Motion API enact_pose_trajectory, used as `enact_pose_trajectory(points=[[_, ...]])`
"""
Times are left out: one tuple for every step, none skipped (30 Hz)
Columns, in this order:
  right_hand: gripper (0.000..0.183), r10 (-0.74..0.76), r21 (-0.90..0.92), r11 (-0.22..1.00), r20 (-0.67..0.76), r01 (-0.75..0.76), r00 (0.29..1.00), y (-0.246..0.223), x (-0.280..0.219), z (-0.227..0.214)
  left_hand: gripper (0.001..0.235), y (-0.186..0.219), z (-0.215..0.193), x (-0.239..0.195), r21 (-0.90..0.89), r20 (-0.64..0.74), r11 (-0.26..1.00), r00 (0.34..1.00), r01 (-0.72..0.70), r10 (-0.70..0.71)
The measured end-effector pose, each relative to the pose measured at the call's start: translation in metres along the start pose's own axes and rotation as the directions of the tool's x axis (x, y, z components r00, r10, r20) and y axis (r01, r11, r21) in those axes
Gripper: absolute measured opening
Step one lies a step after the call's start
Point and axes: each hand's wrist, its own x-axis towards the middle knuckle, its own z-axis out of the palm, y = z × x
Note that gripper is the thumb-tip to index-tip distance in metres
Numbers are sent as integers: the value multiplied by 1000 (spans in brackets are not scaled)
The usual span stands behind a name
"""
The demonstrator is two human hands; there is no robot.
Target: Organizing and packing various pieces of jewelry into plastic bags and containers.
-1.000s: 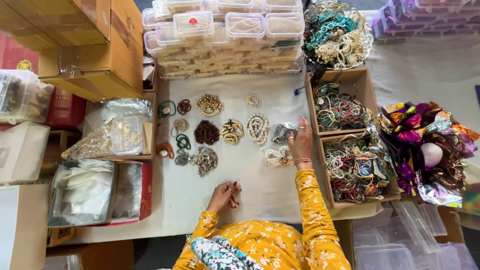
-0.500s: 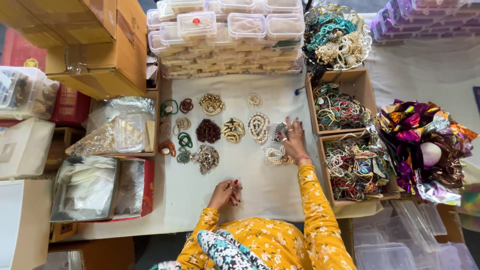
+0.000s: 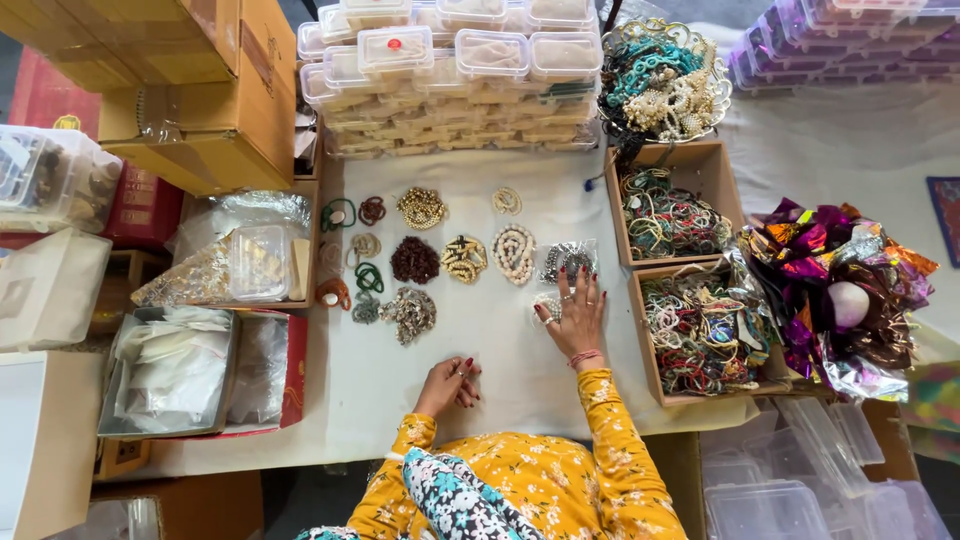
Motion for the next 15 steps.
enact_pose_trajectory(points=[[91, 1, 1, 1000, -3, -1, 1000, 3, -1, -1, 37, -1, 0, 1, 3, 1, 1000, 1000, -1, 1], [90, 13, -12, 1000, -13, -13, 1000, 4, -1, 0, 37, -2, -1, 0, 0, 6, 1000, 1000, -21, 21], [88, 24, -26, 999, -23, -24, 999, 4, 0, 1, 37, -4, -2, 0, -3, 11, 999, 999, -40, 40], [88, 17, -24, 1000, -21, -17, 1000, 8, -1, 1, 37, -5, -2, -1, -7, 5, 999, 999, -41, 41], [88, 27, -35, 999, -43, -29, 999, 11, -2, 1, 37, -6, -3, -1, -14, 8, 999, 999, -43, 43], [87, 36, -49, 998, -64, -39, 997, 15, -2, 0, 36, -7, -2, 0, -25, 13, 999, 999, -46, 47], [87, 27, -51, 998, -62, -30, 998, 10, 1, -3, 36, -7, -3, 1, -31, 8, 998, 999, -49, 50], [89, 68, -66, 995, -39, -71, 997, 6, 3, -6, 36, -8, -2, 1, -27, 9, 999, 999, -42, 43], [91, 110, -82, 990, -16, -111, 994, 2, 4, -9, 36, -9, -2, 2, -23, 10, 999, 999, -35, 36], [91, 101, -83, 991, -13, -102, 995, -6, 7, -11, 36, -7, -2, 1, -30, 4, 999, 999, -38, 38], [89, 19, -68, 997, -63, -23, 998, -13, 10, -14, 36, -4, -2, 0, -19, 15, 999, 999, -42, 42], [87, -64, -52, 997, -113, 58, 992, -22, 12, -14, 35, -3, -3, -2, -8, 21, 999, 999, -45, 45], [87, -75, -48, 996, -108, 70, 991, -31, 16, -17, 35, -6, -1, 2, -15, 10, 999, 999, -46, 46], [86, -127, -40, 991, -66, 124, 990, -44, 22, -17, 35, -10, -2, 4, -14, 19, 998, 998, -55, 55], [85, -179, -29, 984, -24, 178, 984, -57, 27, -18, 35, -13, -3, 5, -13, 28, 998, 998, -64, 64]])
